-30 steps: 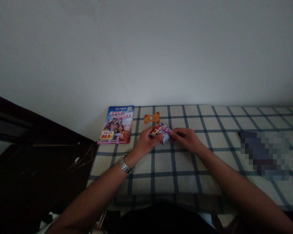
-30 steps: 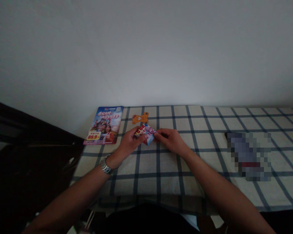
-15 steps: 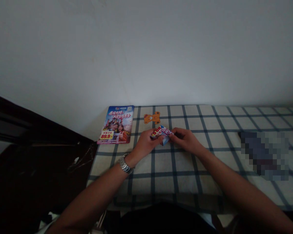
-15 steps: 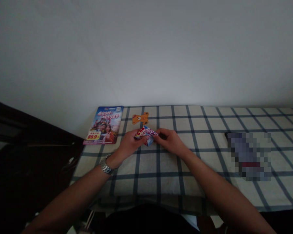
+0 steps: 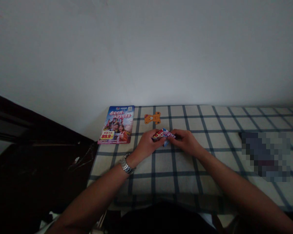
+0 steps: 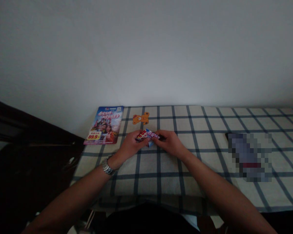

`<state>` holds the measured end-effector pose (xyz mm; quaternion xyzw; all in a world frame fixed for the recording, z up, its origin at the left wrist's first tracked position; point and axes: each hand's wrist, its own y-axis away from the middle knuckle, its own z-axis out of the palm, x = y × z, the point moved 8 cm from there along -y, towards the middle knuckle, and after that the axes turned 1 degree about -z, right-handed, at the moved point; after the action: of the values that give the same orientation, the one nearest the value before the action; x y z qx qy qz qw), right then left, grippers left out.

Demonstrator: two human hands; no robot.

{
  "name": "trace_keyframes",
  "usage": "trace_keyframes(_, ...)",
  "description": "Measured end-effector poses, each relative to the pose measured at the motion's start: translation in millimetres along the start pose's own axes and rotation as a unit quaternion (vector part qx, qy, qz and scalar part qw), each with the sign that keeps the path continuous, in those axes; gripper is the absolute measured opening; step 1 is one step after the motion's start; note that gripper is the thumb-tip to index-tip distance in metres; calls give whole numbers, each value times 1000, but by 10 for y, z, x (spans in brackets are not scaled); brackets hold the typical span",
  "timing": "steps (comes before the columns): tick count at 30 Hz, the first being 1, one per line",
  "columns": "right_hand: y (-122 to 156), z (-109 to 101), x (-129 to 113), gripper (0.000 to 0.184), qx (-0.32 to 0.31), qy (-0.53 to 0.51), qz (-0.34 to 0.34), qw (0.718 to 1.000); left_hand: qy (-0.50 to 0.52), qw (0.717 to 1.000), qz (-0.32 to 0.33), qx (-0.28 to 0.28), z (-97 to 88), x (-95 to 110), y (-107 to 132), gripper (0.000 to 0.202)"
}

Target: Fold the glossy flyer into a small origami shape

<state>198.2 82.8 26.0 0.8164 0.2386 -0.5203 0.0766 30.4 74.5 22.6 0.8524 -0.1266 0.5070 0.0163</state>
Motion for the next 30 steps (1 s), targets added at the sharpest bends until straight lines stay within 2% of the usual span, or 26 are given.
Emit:
trace_keyframes(4,1,-25,-17,31,-1,7,-3,1000,-16,1000,3,8,-15,-26,2,29)
trace_keyframes(13,-14,-71,131,38,-14,-4,21,1000,-23,999,-13,23,-104,-28,-25,28)
trace_keyframes(25,-15,-149,61,37,1,41,-10,999,-30,999,18,25,-122,-60,-44,33)
trace_keyframes(30,-34,-211,131,35,28,21,10,999,55,996,58,39,-173,-24,-47,29)
